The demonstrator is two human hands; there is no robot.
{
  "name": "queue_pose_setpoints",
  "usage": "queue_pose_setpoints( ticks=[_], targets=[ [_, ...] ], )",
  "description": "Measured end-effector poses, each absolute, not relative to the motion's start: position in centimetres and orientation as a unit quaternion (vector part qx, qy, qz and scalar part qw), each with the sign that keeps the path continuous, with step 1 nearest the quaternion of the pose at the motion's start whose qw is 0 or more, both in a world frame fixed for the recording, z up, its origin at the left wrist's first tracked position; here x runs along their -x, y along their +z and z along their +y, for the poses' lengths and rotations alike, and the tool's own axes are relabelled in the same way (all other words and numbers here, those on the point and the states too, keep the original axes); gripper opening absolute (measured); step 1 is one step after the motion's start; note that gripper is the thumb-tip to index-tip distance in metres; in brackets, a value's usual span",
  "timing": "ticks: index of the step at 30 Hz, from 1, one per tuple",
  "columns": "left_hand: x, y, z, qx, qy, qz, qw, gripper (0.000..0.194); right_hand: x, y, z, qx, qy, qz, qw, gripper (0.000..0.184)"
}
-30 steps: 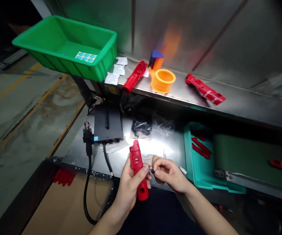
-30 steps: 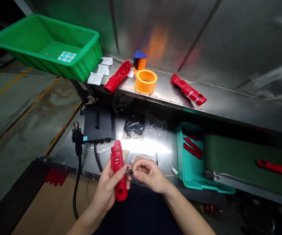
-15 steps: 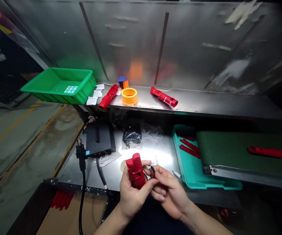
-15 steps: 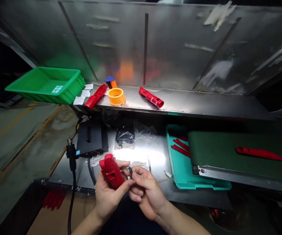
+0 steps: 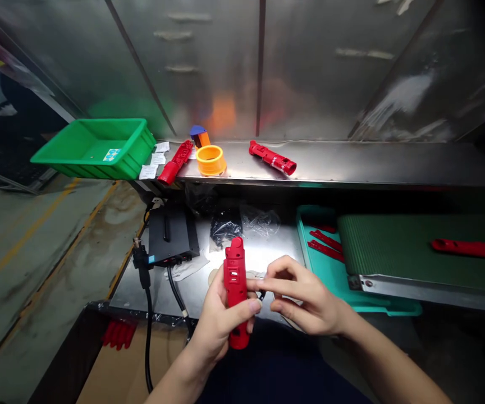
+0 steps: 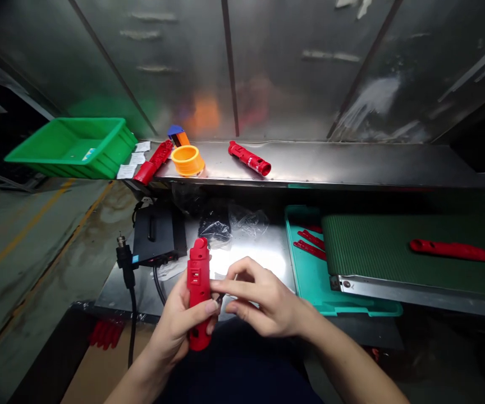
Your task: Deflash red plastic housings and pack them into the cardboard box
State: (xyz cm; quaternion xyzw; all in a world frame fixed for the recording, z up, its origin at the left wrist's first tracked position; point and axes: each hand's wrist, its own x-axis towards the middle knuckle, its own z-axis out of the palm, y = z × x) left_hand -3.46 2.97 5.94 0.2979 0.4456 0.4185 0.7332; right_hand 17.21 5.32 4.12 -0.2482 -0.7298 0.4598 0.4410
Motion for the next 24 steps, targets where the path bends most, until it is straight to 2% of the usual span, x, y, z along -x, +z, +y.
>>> queue_pose_setpoints(
  ticks=[2, 7, 10, 13, 20, 24],
  targets=[
    [3.4, 6.3, 3.0, -0.289, 0.403, 0.435, 0.752, 0.062, -17.6, 5.0, 6.1, 0.227, 0.415, -0.778, 0.414, 0.043],
    [3.4, 6.9, 3.2, -0.255, 0.391, 0.395, 0.792, 0.072, -17.6, 6.1, 5.9, 0.231, 0.416, -0.759, 0.445, 0.03],
    [3.8, 7.1, 3.1, -0.24, 0.413, 0.373, 0.795, 0.055, -17.2, 6.7, 4.3, 0.284, 0.366, -0.756, 0.463, 0.035],
    [4.1, 7.2, 2.7, -0.226, 0.435, 0.385, 0.782, 0.04, -16.1, 7.3, 2.5, 0.32, 0.298, -0.794, 0.422, 0.037],
    [4.4, 7.1, 1.7, -0.22, 0.438, 0.389, 0.78, 0.046, -13.3, 7.8, 0.6, 0.345, 0.171, -0.87, 0.309, 0.029],
    [4.9, 7.2, 1.5, -0.228, 0.428, 0.39, 0.782, 0.051, -12.8, 8.1, 0.5, 0.349, 0.168, -0.876, 0.287, 0.03]
  ],
)
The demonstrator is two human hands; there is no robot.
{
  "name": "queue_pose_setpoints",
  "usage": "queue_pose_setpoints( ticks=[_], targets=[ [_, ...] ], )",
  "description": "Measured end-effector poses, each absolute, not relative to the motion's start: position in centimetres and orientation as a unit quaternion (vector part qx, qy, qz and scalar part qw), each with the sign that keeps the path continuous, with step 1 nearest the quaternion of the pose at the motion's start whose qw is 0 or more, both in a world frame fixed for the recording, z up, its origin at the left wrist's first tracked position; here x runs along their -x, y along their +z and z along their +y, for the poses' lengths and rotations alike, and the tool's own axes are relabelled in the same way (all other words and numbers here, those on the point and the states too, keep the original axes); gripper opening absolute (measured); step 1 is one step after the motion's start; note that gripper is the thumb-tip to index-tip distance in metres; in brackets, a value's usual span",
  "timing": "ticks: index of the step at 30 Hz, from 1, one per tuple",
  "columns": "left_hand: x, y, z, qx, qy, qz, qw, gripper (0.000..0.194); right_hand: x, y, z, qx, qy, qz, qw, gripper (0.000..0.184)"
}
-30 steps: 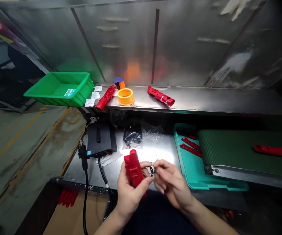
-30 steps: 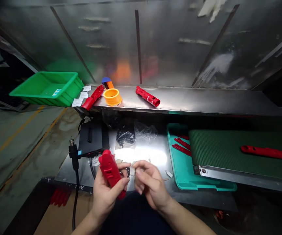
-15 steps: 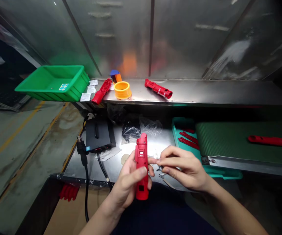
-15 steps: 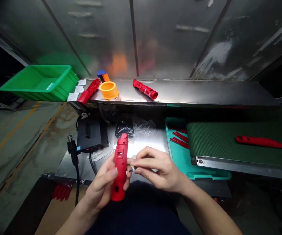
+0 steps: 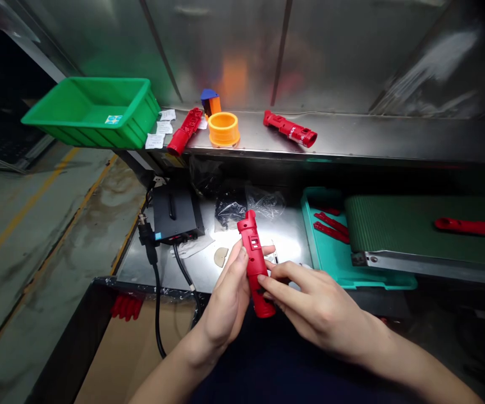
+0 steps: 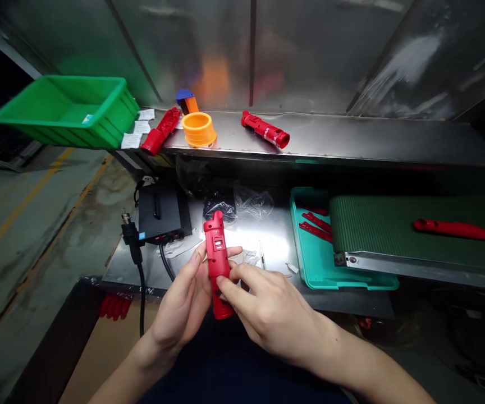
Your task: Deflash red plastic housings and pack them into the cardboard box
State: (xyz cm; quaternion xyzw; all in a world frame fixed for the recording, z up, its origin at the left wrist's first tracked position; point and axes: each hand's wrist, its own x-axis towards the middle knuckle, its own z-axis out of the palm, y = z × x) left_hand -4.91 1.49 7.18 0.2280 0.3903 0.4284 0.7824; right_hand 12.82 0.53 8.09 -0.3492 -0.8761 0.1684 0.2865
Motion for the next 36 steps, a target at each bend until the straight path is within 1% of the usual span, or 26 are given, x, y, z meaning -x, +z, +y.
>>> queue_pose_setpoints(
  ticks=[4, 7, 10, 12, 14, 22, 24, 25, 28, 31, 34, 36],
  targets=[
    [5.5, 7.1, 1.3, -0.227, 0.415, 0.39, 0.79, 0.054, -12.3, 8.3, 0.5, 0.359, 0.222, -0.86, 0.286, 0.027],
    [5.9, 6.9, 1.2, -0.227, 0.416, 0.382, 0.793, 0.053, -11.9, 8.2, 0.7, 0.361, 0.308, -0.824, 0.309, 0.023],
    [6.3, 6.9, 1.2, -0.225, 0.428, 0.371, 0.793, 0.047, -11.5, 8.2, 0.9, 0.373, 0.403, -0.771, 0.322, 0.015],
    [6.5, 6.9, 1.3, -0.229, 0.44, 0.361, 0.789, 0.04, -11.2, 8.2, 0.9, 0.388, 0.446, -0.738, 0.324, 0.013],
    [6.8, 7.0, 1.2, -0.232, 0.447, 0.354, 0.788, 0.036, -10.8, 8.3, 0.9, 0.397, 0.47, -0.717, 0.327, 0.013],
    [7.9, 6.7, 1.1, -0.241, 0.441, 0.342, 0.794, 0.03, -9.8, 8.3, 0.8, 0.441, 0.514, -0.667, 0.311, 0.011],
    [7.9, 6.4, 1.1, -0.235, 0.452, 0.345, 0.788, 0.032, -9.3, 8.1, 0.3, 0.46, 0.494, -0.653, 0.342, 0.012],
    [7.9, 6.2, 1.0, -0.23, 0.465, 0.349, 0.78, 0.033, -8.9, 7.9, -0.1, 0.48, 0.462, -0.647, 0.371, 0.013],
    [7.8, 5.5, 0.7, -0.226, 0.527, 0.358, 0.737, 0.032, -7.3, 7.1, -1.5, 0.541, 0.322, -0.633, 0.45, 0.017],
    [7.7, 5.2, 0.3, -0.234, 0.573, 0.355, 0.701, 0.033, -5.5, 6.2, -2.6, 0.553, 0.243, -0.652, 0.459, 0.023],
    [7.8, 5.1, 0.0, -0.253, 0.585, 0.344, 0.689, 0.04, -4.2, 5.9, -2.9, 0.556, 0.186, -0.669, 0.456, 0.023],
    [7.8, 5.1, -0.2, -0.263, 0.586, 0.349, 0.683, 0.04, -3.6, 5.9, -2.9, 0.561, 0.145, -0.676, 0.455, 0.023]
  ],
)
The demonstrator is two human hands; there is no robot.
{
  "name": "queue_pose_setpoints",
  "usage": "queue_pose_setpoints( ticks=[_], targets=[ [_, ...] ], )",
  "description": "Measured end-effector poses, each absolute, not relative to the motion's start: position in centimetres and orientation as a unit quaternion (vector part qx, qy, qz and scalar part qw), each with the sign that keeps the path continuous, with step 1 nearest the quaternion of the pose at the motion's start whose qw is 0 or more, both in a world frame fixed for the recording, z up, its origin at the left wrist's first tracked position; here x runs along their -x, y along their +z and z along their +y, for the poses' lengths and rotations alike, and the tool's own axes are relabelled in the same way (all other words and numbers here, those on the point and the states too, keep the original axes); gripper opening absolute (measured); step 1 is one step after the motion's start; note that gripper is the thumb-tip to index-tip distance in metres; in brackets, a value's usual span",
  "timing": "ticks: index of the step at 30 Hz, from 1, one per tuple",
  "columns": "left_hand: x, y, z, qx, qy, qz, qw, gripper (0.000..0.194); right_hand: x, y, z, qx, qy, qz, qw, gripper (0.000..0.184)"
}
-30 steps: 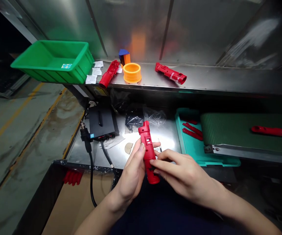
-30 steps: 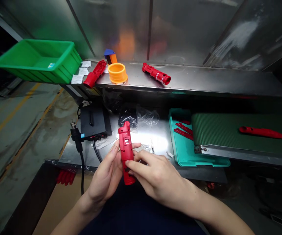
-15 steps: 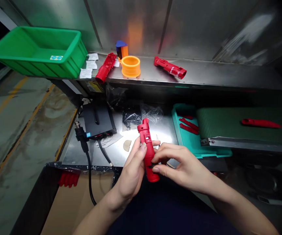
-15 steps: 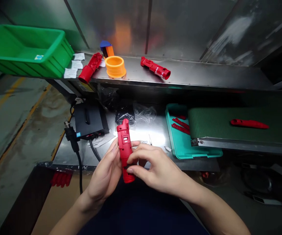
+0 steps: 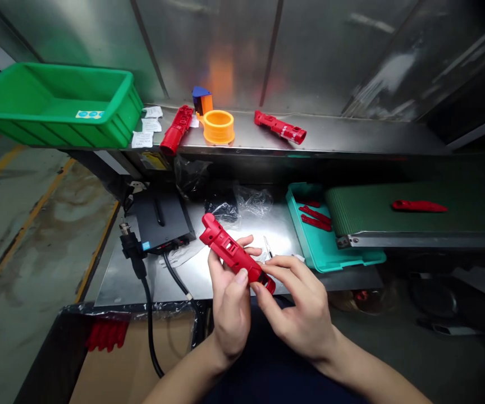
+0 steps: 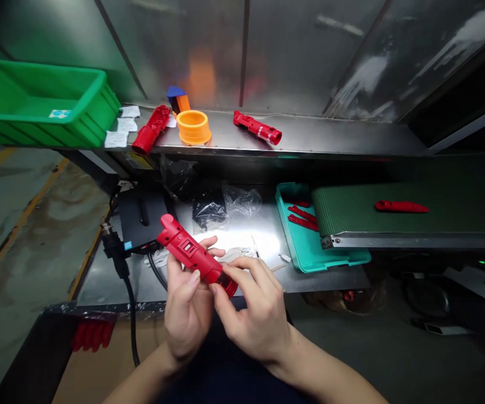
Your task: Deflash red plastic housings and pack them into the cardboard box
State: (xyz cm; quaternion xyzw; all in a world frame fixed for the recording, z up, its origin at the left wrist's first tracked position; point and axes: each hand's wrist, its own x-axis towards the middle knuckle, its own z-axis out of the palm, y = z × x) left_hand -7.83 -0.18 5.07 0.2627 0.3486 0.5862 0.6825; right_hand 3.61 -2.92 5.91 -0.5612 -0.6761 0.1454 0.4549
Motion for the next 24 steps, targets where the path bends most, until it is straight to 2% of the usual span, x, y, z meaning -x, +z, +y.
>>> queue_pose_setpoints(
  ticks=[7, 19, 24],
  targets=[
    [8.0, 4.9, -0.5, -0.234, 0.587, 0.37, 0.681, 0.035, -2.4, 5.8, -3.4, 0.584, 0.065, -0.686, 0.429, 0.028],
    [9.1, 4.3, -0.4, -0.247, 0.556, 0.363, 0.705, 0.038, -1.3, 5.5, -3.7, 0.6, 0.083, -0.671, 0.428, 0.029],
    [9.8, 4.3, -0.4, -0.244, 0.565, 0.354, 0.704, 0.043, -0.5, 4.9, -3.8, 0.588, 0.011, -0.696, 0.412, 0.035]
  ],
)
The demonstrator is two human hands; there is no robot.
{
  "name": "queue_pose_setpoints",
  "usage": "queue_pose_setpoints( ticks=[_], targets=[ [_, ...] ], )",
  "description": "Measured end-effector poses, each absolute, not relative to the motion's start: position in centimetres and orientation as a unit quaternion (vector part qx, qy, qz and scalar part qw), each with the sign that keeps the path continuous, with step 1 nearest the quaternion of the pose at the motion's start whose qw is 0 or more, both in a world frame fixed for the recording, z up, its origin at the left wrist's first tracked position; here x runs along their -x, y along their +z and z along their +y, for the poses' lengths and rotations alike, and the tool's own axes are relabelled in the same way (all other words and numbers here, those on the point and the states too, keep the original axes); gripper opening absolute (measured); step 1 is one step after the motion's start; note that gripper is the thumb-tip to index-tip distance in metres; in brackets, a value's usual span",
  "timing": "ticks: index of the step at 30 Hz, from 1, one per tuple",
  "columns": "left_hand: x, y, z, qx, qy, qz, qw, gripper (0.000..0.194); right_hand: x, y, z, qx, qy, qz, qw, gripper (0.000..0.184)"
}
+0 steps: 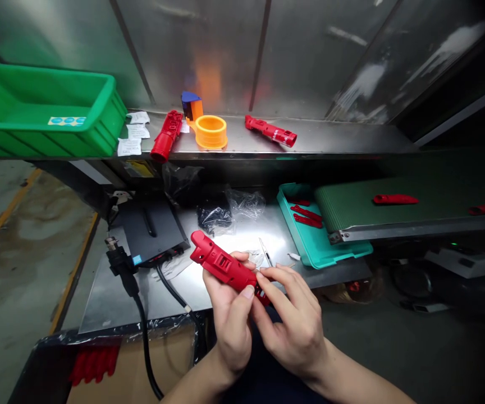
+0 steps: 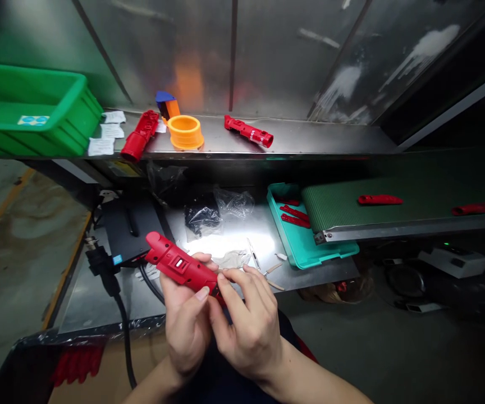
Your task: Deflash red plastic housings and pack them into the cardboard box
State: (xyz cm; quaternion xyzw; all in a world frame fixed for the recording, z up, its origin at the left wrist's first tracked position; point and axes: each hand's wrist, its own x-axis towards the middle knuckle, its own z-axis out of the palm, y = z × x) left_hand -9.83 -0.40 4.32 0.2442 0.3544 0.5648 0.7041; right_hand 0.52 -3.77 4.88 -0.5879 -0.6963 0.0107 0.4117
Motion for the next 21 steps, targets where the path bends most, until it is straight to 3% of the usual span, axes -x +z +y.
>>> queue_pose_setpoints(
  ticks=[2, 4, 7, 10, 14, 17, 21],
  targets=[
    [10.2, 4.1, -0.2, -0.246, 0.566, 0.346, 0.707, 0.047, -0.5, 4.7, -3.7, 0.588, 0.055, -0.689, 0.421, 0.039],
    [10.6, 3.7, 0.2, -0.245, 0.555, 0.324, 0.726, 0.051, -0.8, 4.5, -3.5, 0.594, 0.18, -0.643, 0.449, 0.042],
    [11.1, 3.1, 0.7, -0.248, 0.526, 0.292, 0.759, 0.053, -1.7, 4.5, -2.8, 0.594, 0.392, -0.515, 0.478, 0.035],
    [11.1, 2.6, 0.9, -0.251, 0.506, 0.292, 0.772, 0.052, -2.4, 4.5, -2.1, 0.583, 0.491, -0.444, 0.47, 0.027],
    [10.2, 2.3, 0.8, -0.25, 0.499, 0.309, 0.77, 0.051, -3.2, 4.0, -1.6, 0.549, 0.544, -0.414, 0.48, 0.03],
    [9.7, 2.7, 0.9, -0.244, 0.511, 0.331, 0.755, 0.055, -5.0, 2.0, -1.9, 0.54, 0.549, -0.422, 0.479, 0.047],
    [9.5, 3.4, 1.4, -0.212, 0.474, 0.385, 0.763, 0.061, -11.0, -4.3, -2.9, 0.647, 0.448, -0.499, 0.363, 0.049]
  ],
)
